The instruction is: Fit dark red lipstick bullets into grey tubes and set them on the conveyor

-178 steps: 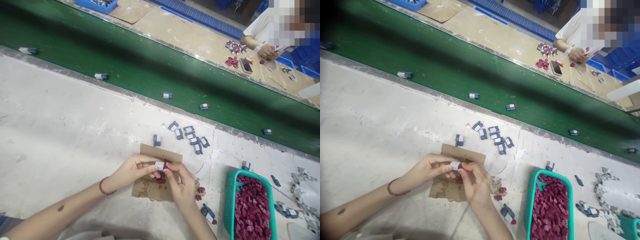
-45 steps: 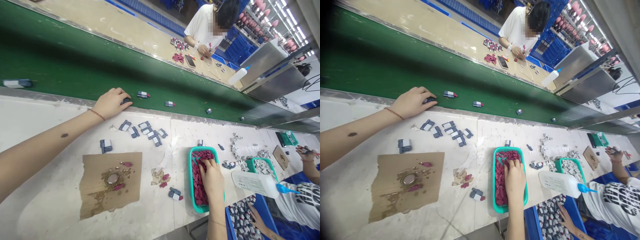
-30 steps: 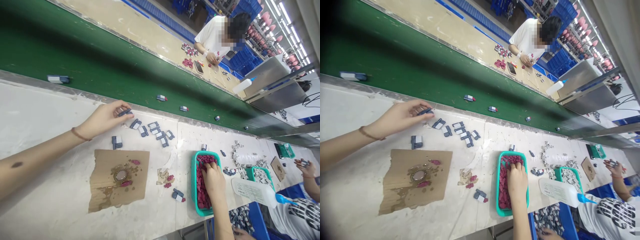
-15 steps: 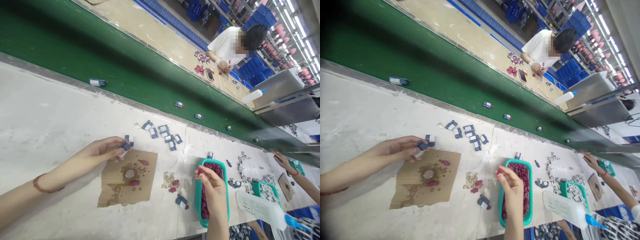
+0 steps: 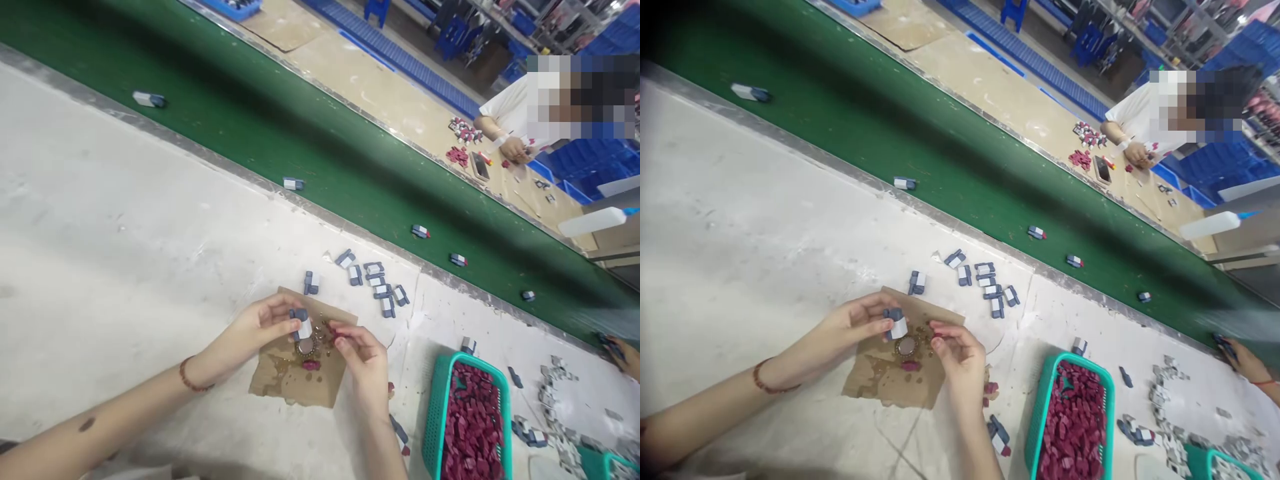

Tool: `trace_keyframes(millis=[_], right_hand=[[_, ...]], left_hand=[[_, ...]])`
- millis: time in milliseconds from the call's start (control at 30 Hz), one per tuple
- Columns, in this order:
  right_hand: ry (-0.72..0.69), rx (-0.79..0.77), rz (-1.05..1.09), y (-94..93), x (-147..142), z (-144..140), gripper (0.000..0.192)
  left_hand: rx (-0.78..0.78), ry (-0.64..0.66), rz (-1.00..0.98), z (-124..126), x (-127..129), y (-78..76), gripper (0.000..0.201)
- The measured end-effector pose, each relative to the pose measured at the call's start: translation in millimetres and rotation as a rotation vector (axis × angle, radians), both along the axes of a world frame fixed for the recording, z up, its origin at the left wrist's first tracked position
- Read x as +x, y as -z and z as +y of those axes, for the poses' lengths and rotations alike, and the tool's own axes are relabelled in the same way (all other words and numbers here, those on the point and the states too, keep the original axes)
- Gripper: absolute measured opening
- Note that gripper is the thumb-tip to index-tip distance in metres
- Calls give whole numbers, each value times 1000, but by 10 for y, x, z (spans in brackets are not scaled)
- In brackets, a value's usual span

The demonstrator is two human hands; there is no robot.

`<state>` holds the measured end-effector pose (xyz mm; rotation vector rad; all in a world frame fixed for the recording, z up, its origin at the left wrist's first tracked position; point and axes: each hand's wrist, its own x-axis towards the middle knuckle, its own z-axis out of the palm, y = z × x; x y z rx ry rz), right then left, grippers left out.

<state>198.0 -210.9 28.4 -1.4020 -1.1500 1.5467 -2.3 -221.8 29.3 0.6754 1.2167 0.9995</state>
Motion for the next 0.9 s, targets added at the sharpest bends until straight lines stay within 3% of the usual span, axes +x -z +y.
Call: trace_keyframes(millis=[133,233,433,600,767,900], right_hand=[[-96,174,-193,59,-59,-79,5],[-221,255,-289,41,-74,-132,8],[-470,622,-443,33,-105,-139,17],[-570,827,-665,80,-167,-148,24],[-566,823,-675,85,-176,-167,27],[-356,509,-353,61,-104,-158,11]], left_hand=[[-38,-5,-68,-3,-13,52,32],[-63,12,-100,2,-38,52,30],[-121,-29,-249,13,-58,61,31],[-153,-43,-288,15,-65,108,34],[-163,-59,-227,-16,-53,114,38],[-117,-71,-240,-57,-7,131,33]])
